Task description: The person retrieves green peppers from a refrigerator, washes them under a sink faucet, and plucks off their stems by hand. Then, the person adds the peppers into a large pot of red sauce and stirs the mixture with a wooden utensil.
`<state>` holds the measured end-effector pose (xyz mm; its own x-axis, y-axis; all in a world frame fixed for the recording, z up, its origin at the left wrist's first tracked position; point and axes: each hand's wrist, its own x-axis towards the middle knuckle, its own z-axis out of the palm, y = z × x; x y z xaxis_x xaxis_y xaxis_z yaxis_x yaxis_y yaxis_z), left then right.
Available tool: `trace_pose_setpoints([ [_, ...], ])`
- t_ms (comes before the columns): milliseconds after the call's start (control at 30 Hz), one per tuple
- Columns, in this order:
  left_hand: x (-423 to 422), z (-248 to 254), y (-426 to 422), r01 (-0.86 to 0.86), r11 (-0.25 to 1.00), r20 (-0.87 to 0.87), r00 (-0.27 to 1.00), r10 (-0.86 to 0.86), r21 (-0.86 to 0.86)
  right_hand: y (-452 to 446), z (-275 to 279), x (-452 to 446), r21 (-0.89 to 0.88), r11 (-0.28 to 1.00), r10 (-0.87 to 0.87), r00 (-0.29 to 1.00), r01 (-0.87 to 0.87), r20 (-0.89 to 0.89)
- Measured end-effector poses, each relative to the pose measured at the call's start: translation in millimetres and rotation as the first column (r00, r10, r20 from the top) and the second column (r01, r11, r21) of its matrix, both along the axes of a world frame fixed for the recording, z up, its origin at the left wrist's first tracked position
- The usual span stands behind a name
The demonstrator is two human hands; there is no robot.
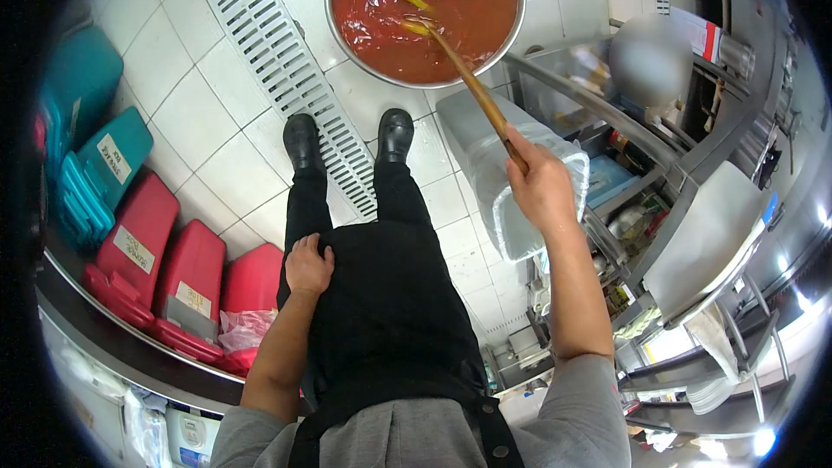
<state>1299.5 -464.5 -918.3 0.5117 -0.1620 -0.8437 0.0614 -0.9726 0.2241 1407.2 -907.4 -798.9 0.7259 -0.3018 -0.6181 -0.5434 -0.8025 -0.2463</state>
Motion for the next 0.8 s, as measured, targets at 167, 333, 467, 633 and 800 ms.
trace_pose_setpoints([
  [167,0,-3,-1,-0.005,1.000,0.006,1.000,0.005,0.009,1,-57,23,-0.084,0.991,0.105,0.994,-0.105,-0.005],
  [333,1,-6,-2,-0.018,1.000,0.009,1.000,0.018,0.008,14,-117,69,-0.209,0.956,0.205,0.979,-0.203,-0.013],
  [467,9,-4,-3,-0.017,1.000,-0.001,1.000,0.017,0.010,23,-150,118,-0.296,0.926,0.247,0.969,-0.233,0.011],
  [633,8,-6,-5,-0.016,1.000,0.001,1.000,0.016,0.001,20,-151,161,-0.356,0.879,0.303,0.948,-0.316,-0.094],
  [800,8,-5,-8,0.006,1.000,0.000,1.000,-0.006,0.019,-6,-170,199,-0.406,0.855,0.309,0.945,-0.324,-0.104],
])
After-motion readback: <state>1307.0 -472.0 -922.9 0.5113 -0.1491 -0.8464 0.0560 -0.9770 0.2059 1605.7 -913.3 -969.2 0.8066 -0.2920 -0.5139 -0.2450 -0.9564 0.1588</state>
